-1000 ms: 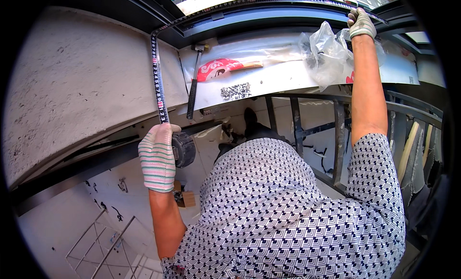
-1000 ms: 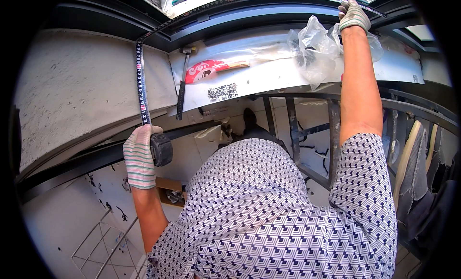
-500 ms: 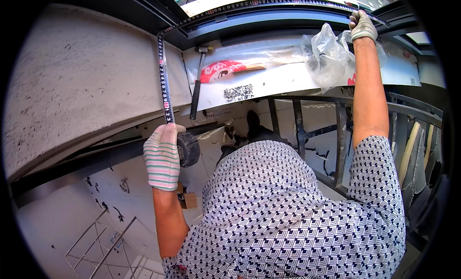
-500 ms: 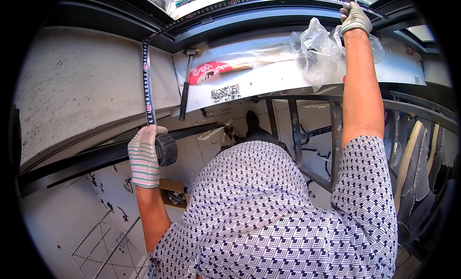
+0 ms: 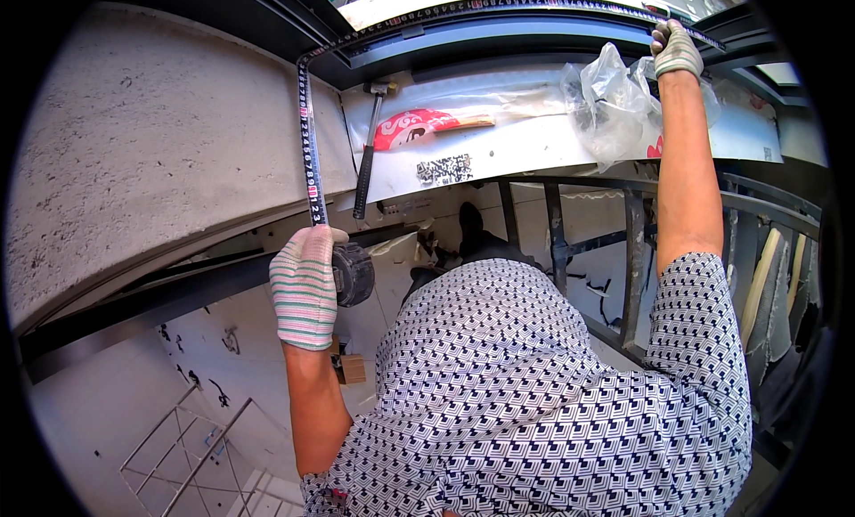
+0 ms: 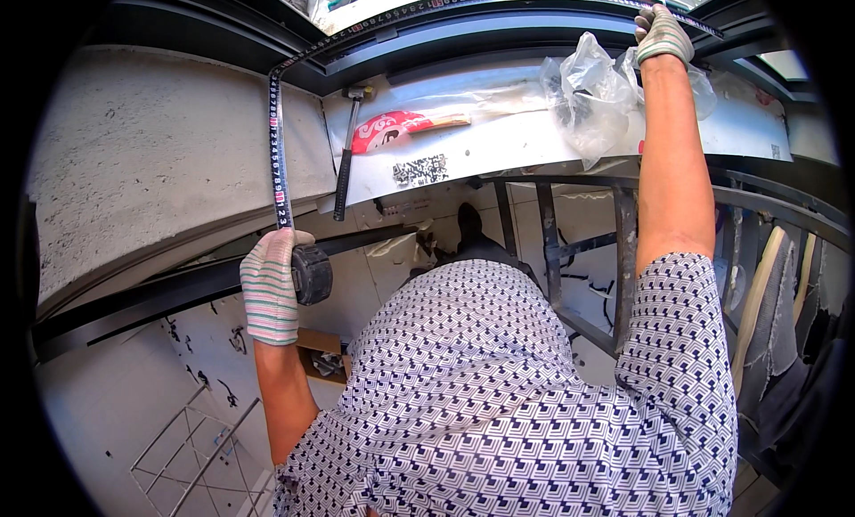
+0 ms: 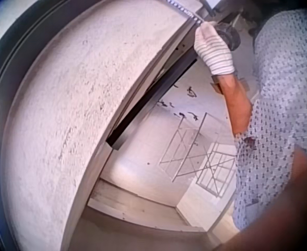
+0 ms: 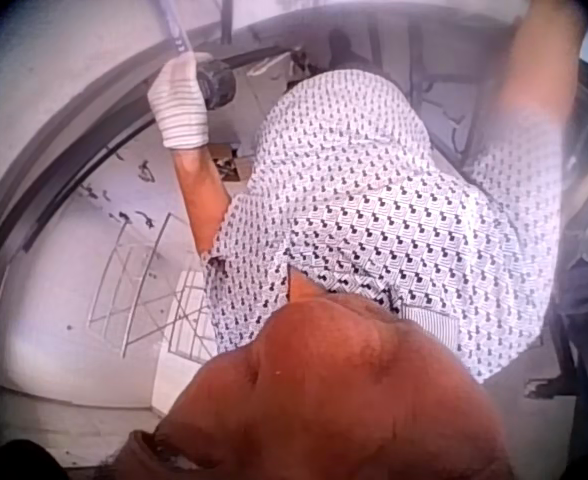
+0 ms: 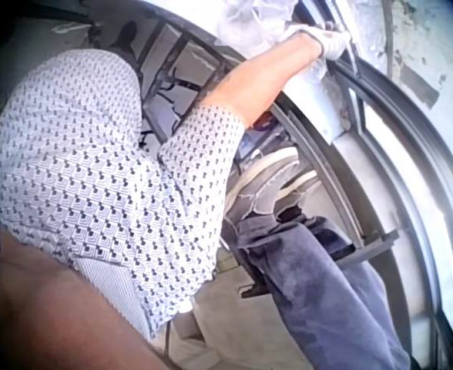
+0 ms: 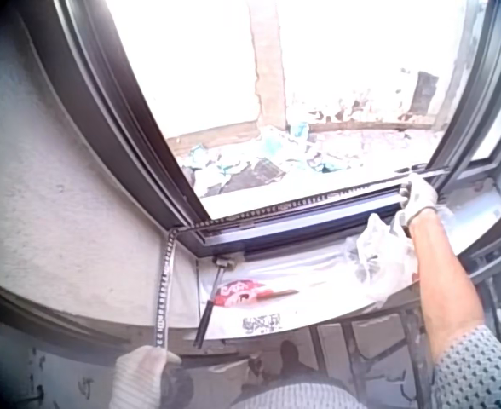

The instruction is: The person uses a tape measure to measure the dimensions of a window frame and several large glass panels leaning against a wall. The person measures the width and height of the window opening and then measures the length and width of the glass panels to verify their size.

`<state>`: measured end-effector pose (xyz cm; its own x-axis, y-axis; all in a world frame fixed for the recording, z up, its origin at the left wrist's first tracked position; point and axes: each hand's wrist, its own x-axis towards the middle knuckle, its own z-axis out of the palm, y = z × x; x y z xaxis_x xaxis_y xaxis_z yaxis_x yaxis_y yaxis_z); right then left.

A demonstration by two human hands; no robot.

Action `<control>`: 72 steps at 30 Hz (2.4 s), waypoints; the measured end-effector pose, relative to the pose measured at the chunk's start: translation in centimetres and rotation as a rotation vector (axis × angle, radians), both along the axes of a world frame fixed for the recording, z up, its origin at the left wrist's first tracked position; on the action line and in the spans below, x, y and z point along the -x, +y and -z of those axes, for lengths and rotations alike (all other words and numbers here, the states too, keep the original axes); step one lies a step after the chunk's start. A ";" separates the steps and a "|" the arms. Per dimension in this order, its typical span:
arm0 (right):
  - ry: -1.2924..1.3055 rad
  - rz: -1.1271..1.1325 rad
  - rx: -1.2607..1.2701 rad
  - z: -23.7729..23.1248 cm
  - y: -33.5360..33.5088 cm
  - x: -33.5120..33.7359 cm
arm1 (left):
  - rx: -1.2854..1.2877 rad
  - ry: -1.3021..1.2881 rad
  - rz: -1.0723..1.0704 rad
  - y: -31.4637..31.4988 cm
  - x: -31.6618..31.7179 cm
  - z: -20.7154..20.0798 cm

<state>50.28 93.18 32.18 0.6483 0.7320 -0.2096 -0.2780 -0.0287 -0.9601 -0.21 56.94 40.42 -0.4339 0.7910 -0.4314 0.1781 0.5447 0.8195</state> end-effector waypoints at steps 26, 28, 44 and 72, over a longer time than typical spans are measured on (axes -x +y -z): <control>-0.007 0.028 -0.174 -4.2 -3.1 3.6 | 0.064 0.097 0.244 -2.9 -0.6 4.3; -0.043 -0.004 -0.259 -4.4 -3.6 3.5 | 0.068 0.237 0.372 -2.9 -0.9 4.9; -0.090 -0.312 -0.276 -6.3 -14.1 18.1 | 0.105 0.195 0.614 -4.7 -0.1 9.9; -0.138 -1.244 0.024 2.3 -34.9 28.9 | 0.044 -0.417 0.424 -3.5 -5.7 13.6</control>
<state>21.36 58.29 29.90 -0.4611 0.8605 -0.2168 0.0531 -0.2171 -0.9747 5.46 53.41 26.82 0.1295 0.8357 -0.5337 0.0553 0.5313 0.8454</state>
